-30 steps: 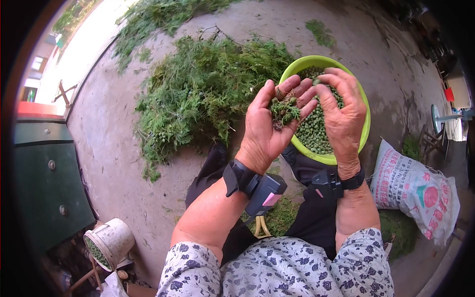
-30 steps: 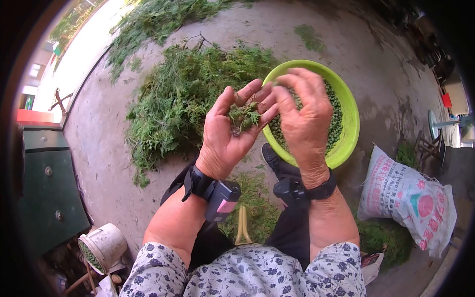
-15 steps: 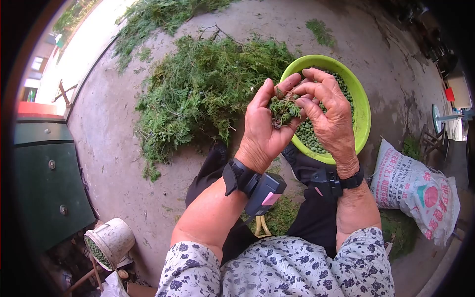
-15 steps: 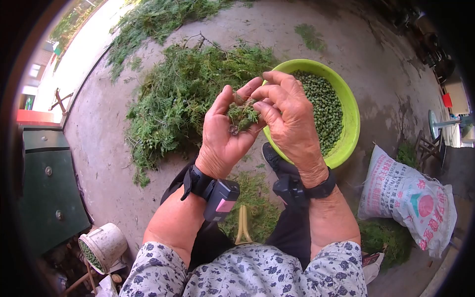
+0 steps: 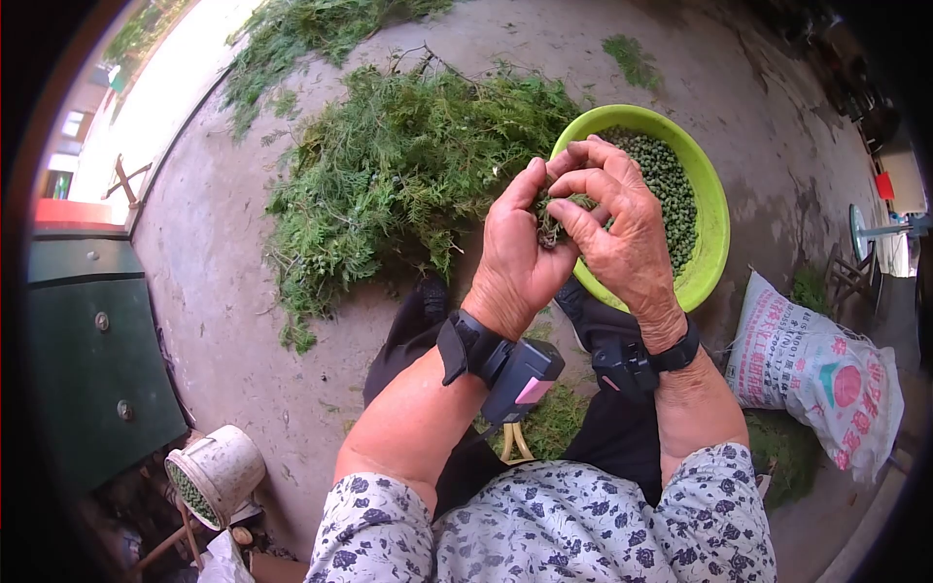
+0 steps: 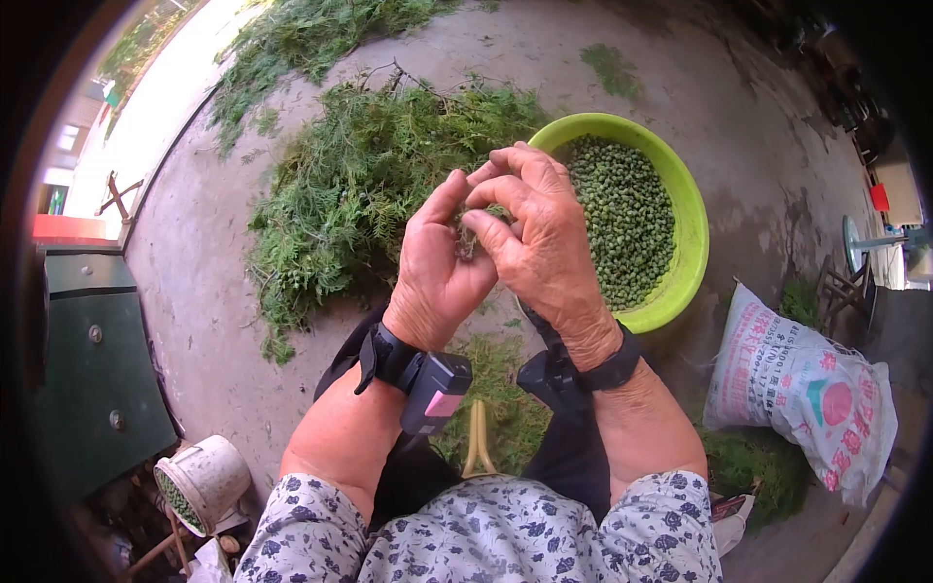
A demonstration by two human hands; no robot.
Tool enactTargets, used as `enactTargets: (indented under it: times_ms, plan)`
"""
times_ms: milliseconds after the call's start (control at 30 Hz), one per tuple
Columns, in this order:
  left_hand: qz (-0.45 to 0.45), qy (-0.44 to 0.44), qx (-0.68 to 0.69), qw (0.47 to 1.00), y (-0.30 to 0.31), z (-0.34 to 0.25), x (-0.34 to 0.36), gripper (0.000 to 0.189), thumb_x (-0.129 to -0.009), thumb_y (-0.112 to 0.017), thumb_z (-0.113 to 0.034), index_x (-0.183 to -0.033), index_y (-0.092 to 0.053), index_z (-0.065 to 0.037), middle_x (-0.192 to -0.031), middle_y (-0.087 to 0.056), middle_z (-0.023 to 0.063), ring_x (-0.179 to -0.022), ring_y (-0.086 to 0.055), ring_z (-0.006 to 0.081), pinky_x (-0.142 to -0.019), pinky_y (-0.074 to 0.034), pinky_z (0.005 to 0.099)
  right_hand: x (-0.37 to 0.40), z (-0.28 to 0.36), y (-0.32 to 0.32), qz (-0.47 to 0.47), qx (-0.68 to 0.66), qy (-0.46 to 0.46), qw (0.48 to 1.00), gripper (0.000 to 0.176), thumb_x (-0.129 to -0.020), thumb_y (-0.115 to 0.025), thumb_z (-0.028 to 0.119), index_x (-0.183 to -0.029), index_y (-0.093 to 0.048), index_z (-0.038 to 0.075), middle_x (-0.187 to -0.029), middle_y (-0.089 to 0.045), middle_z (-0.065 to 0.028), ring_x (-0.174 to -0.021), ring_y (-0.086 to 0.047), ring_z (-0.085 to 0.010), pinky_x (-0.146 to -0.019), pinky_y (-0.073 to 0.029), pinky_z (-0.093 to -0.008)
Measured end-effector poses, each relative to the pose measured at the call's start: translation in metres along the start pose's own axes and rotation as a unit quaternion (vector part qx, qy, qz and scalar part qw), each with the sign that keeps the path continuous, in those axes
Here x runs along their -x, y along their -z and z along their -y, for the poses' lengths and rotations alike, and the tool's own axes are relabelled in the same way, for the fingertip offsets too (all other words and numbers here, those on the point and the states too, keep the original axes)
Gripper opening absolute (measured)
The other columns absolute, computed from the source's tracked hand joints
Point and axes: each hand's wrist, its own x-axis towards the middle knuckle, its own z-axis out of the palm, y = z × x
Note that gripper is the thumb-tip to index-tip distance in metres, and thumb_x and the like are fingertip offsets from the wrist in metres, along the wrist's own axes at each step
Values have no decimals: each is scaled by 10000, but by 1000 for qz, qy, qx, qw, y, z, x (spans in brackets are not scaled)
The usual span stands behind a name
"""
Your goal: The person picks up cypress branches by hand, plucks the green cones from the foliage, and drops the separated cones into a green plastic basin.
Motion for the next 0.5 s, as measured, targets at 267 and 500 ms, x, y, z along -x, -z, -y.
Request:
enactTargets:
  times_ms: [267,500]
  plan:
    - [-1,-27,-14,1000,-7,-2,5,429,-1014,-348,-306,-1251,-491,22,-1219,-533,172,-1149,-520,289,-1018,-419,449,-8,-7,6,-100,-61,-70,991,97,-803,-652,16,-899,-655,5,-1069,-601,-120,-949,-605,-216,-824,-484,-308]
    - [28,-49,-16,998,-3,-10,4,495,-1014,-326,-357,-1281,-463,37,-1241,-494,208,-1153,-497,307,-1020,-411,426,-1,2,10,1,-36,-1,999,206,-715,-704,1,-912,-659,42,-1167,-563,-135,-1064,-553,-270,-863,-486,-342]
